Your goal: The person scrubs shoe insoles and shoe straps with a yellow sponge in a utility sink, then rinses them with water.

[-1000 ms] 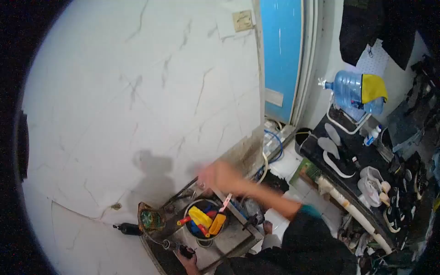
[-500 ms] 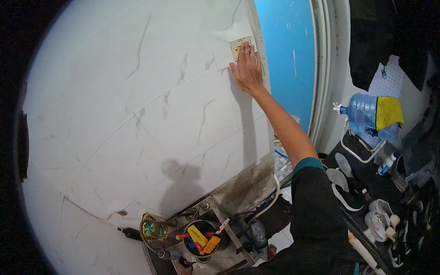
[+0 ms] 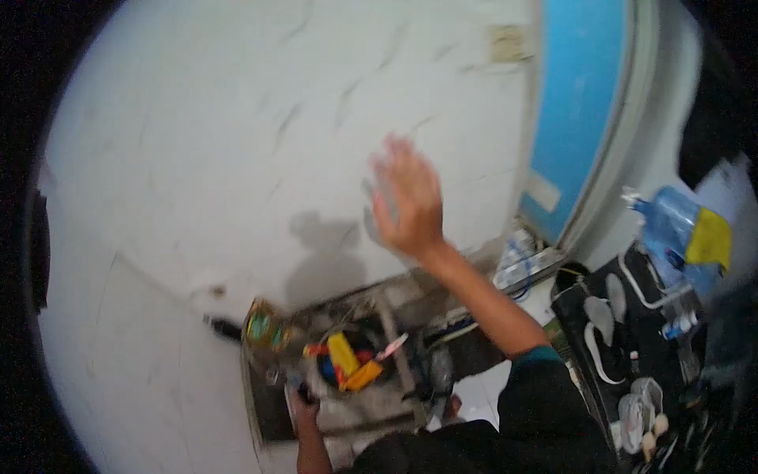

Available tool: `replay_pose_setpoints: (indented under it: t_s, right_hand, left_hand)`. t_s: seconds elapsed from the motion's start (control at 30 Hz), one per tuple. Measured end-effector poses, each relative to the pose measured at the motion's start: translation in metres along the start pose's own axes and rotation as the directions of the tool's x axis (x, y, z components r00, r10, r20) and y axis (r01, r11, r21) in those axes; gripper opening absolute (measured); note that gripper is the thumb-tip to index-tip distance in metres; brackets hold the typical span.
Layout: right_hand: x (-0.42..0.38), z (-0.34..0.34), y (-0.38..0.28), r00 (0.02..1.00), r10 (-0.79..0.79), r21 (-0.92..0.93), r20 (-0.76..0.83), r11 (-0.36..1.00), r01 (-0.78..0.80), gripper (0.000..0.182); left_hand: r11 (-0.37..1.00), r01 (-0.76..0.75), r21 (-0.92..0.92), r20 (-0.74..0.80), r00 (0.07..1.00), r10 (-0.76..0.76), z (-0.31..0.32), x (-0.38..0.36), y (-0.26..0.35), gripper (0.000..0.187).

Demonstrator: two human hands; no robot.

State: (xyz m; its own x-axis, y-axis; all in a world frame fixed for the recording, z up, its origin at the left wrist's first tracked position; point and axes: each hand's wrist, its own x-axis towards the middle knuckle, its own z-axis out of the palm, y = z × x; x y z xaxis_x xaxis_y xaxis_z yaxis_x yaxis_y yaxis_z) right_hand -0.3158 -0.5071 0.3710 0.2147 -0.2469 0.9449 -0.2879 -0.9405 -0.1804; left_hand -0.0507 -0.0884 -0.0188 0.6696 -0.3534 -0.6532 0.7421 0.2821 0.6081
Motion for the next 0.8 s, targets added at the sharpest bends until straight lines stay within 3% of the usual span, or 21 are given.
replay_pose_setpoints:
  t_s: [0.03, 0.07, 0.1, 0.13, 0.17, 0.23, 0.27, 0.33, 0.4, 0.5, 0.63, 0.67, 0.8]
  right_hand:
    - [-0.031, 0.012, -0.041, 0.991, -0.061, 0.134, 0.122, 0.99, 0.044, 0.041]
    - [-0.069, 0.03, -0.077, 0.965, -0.103, 0.33, 0.243, 0.944, 0.018, 0.033]
    - [-0.108, 0.046, -0.114, 0.923, -0.163, 0.51, 0.349, 0.859, -0.041, 0.026]
    - [-0.146, 0.059, -0.152, 0.886, -0.192, 0.564, 0.422, 0.821, -0.09, 0.025]
    - [-0.182, 0.069, -0.186, 0.844, -0.225, 0.606, 0.487, 0.783, -0.141, 0.023]
    - [-0.264, 0.093, -0.24, 0.599, -0.367, 0.612, 0.712, 0.742, -0.273, 0.026]
    - [-0.297, 0.105, -0.26, 0.458, -0.435, 0.599, 0.775, 0.736, -0.314, 0.027]
    - [-0.335, 0.131, -0.286, 0.455, -0.402, 0.517, 0.795, 0.841, -0.16, 0.031]
    - [-0.348, 0.156, -0.297, 0.408, -0.384, 0.446, 0.828, 0.892, -0.067, 0.037]
    - [-0.352, 0.183, -0.313, 0.353, -0.38, 0.386, 0.855, 0.921, 0.056, 0.036]
    - [-0.358, 0.193, -0.331, 0.459, -0.319, 0.403, 0.829, 0.91, -0.095, 0.036]
    - [-0.36, 0.194, -0.333, 0.428, -0.324, 0.369, 0.844, 0.929, -0.023, 0.038]
    - [-0.36, 0.187, -0.33, 0.39, -0.281, 0.305, 0.877, 0.952, 0.001, 0.042]
  left_hand:
    - [0.998, -0.02, -0.06, -0.013, 1.0, 0.019, -0.013, 0.024, -0.005, 0.019]
    - [0.998, 0.014, -0.061, 0.148, 0.989, -0.005, -0.035, 0.044, -0.007, 0.018]
    - [0.996, -0.001, -0.089, 0.086, 0.996, 0.008, -0.032, 0.044, -0.006, 0.017]
    - [0.993, 0.048, -0.105, 0.206, 0.978, -0.025, -0.018, 0.023, 0.003, 0.013]
    - [0.993, -0.076, -0.088, 0.251, 0.963, 0.096, -0.021, 0.035, -0.001, 0.012]
    - [0.99, -0.137, -0.031, 0.384, 0.913, 0.139, -0.016, 0.024, 0.005, 0.022]
    - [0.983, -0.182, 0.015, 0.346, 0.923, 0.166, -0.014, 0.015, 0.004, 0.025]
    - [0.995, -0.1, 0.002, 0.289, 0.953, 0.095, -0.022, 0.021, 0.009, 0.028]
    - [0.979, 0.142, -0.145, 0.26, 0.96, -0.1, -0.027, 0.035, 0.018, 0.031]
    - [0.987, 0.122, -0.103, 0.264, 0.96, -0.091, -0.04, 0.045, 0.02, 0.033]
    - [0.975, 0.204, -0.088, 0.252, 0.951, -0.177, -0.047, 0.045, 0.031, 0.029]
    - [0.984, 0.169, -0.062, 0.196, 0.969, -0.154, -0.044, 0.038, 0.033, 0.028]
    - [0.967, 0.25, -0.051, 0.181, 0.954, -0.237, -0.045, 0.039, 0.035, 0.027]
